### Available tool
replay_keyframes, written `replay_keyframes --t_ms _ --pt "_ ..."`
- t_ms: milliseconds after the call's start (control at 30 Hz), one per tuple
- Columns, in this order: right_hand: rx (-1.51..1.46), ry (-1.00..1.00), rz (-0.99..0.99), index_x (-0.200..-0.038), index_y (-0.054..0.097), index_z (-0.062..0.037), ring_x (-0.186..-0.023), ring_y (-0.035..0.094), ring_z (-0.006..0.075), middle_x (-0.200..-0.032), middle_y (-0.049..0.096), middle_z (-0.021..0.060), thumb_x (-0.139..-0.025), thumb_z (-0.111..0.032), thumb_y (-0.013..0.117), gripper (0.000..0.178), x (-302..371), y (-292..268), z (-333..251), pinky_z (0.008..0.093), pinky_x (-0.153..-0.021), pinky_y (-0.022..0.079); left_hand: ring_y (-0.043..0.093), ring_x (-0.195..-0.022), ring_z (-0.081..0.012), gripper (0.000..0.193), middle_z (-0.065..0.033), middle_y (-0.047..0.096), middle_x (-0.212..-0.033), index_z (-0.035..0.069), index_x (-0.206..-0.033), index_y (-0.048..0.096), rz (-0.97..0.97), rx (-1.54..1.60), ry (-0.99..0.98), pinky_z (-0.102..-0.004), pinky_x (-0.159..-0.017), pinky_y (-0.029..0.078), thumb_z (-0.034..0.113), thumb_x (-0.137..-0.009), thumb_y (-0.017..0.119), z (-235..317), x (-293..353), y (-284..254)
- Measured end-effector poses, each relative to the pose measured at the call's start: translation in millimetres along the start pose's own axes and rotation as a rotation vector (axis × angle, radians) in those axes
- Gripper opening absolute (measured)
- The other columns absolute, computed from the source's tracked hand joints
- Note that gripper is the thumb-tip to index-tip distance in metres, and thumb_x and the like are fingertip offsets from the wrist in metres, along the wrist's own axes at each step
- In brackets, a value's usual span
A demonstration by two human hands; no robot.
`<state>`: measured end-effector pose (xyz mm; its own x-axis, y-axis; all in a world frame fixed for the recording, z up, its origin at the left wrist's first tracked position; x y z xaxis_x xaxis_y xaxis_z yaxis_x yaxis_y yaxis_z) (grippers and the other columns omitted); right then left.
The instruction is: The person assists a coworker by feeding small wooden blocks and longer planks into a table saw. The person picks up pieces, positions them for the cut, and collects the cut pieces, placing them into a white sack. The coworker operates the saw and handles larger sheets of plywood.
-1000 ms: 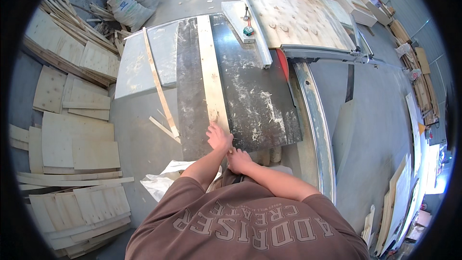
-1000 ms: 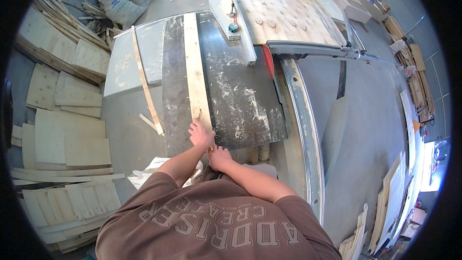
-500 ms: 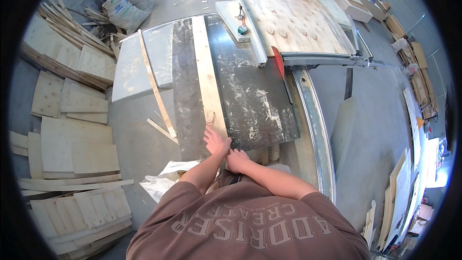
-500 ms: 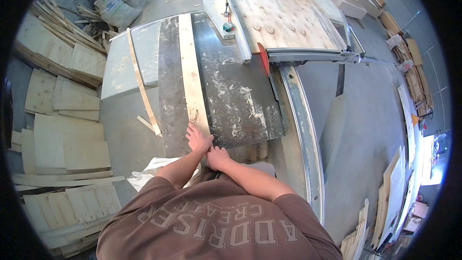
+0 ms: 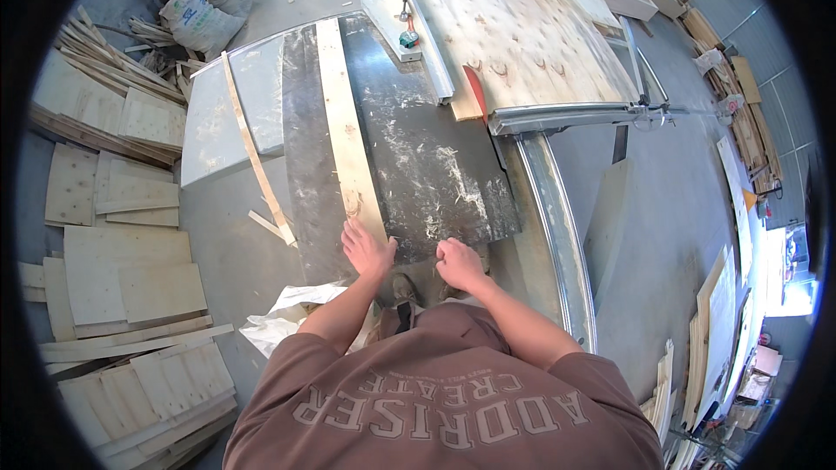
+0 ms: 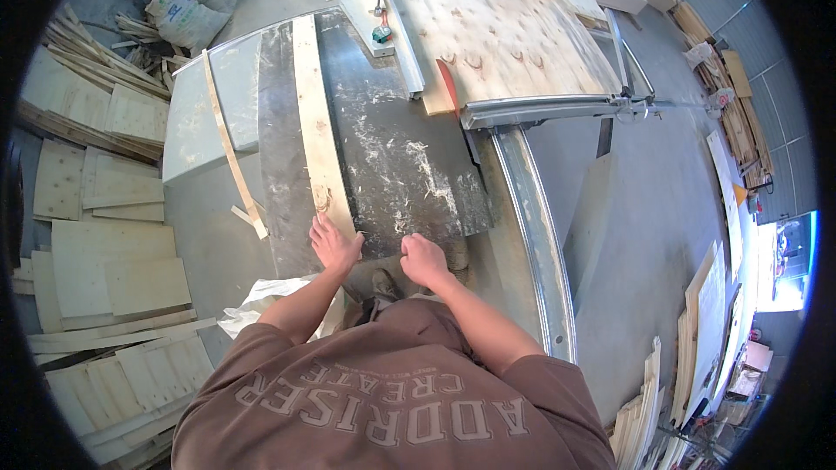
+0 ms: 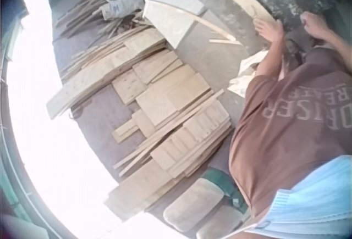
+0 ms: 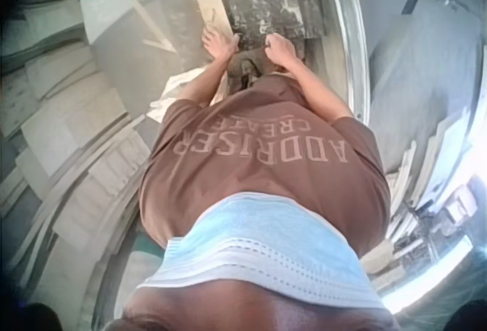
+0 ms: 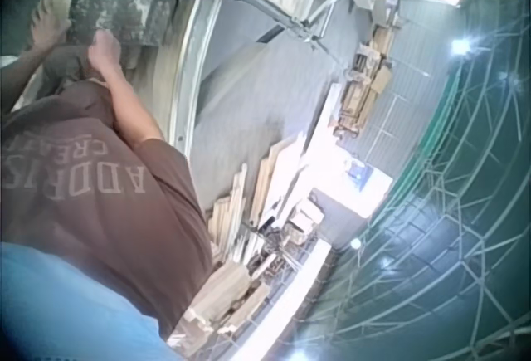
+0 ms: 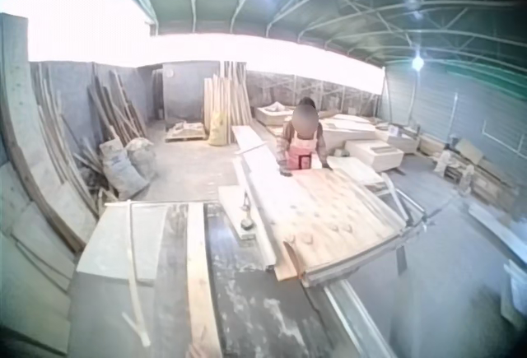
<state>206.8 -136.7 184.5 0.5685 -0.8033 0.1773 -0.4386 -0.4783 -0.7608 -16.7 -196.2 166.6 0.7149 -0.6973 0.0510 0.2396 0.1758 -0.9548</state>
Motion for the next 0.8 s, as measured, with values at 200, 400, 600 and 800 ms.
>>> replay_keyframes --t_ms 200,400,600,800 --pt "0.038 0.155 0.028 -0.092 0.065 -0.0043 -0.089 0.070 0.0467 -0.090 0.073 0.0242 -0.101 -0.028 0.055 0.028 6 -34 47 0.0579 -0.078 0.054 0.044 -0.137 -0.0417 0.086 -0.0244 0.049 -0.148 -0.002 -0.150 0.042 -0.079 0.117 0.234 -0.0513 -0.113 0.040 0.035 -0.082 0.080 1 27 11" --pt "-0.092 0.174 0.187 -0.088 0.061 -0.0035 -0.092 0.067 0.0452 -0.091 0.069 0.0224 -0.094 -0.008 0.056 0.009 17 -33 117 0.0548 -0.080 0.052 0.059 -0.119 -0.0400 0.045 -0.0226 0.067 -0.124 -0.003 -0.118 0.069 -0.203 0.248 0.185 -0.0470 -0.105 0.046 0.027 -0.086 0.076 13 51 -14" --pt "-0.181 0.247 0.235 -0.091 0.063 -0.0037 -0.096 0.068 0.0418 -0.095 0.069 0.0204 -0.092 -0.014 0.063 0.010 9 -30 148 0.0530 -0.086 0.053 0.068 -0.107 -0.0342 0.034 -0.0191 0.070 -0.113 -0.002 -0.117 0.062 -0.165 0.429 0.152 -0.0431 -0.089 0.055 0.010 -0.087 0.074 2 54 -1" --pt "-0.218 0.602 0.235 -0.109 0.058 -0.0029 -0.112 0.064 0.0401 -0.120 0.065 0.0221 -0.090 -0.016 0.069 0.026 5 -19 188 0.0494 -0.092 0.053 0.068 -0.106 -0.0343 0.042 -0.0218 0.067 -0.117 -0.003 -0.123 0.059 -0.254 0.475 0.200 -0.0446 -0.092 0.054 0.012 -0.087 0.075 33 59 -12"
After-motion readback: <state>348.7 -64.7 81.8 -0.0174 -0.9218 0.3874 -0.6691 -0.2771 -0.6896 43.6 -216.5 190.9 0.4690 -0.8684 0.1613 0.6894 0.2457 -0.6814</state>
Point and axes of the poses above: each hand's wrist, its own x-axis away from the middle knuckle, its own y-axis out of the palm, z = x × y, the point moved 6 cm from there along -x, towards the middle knuckle
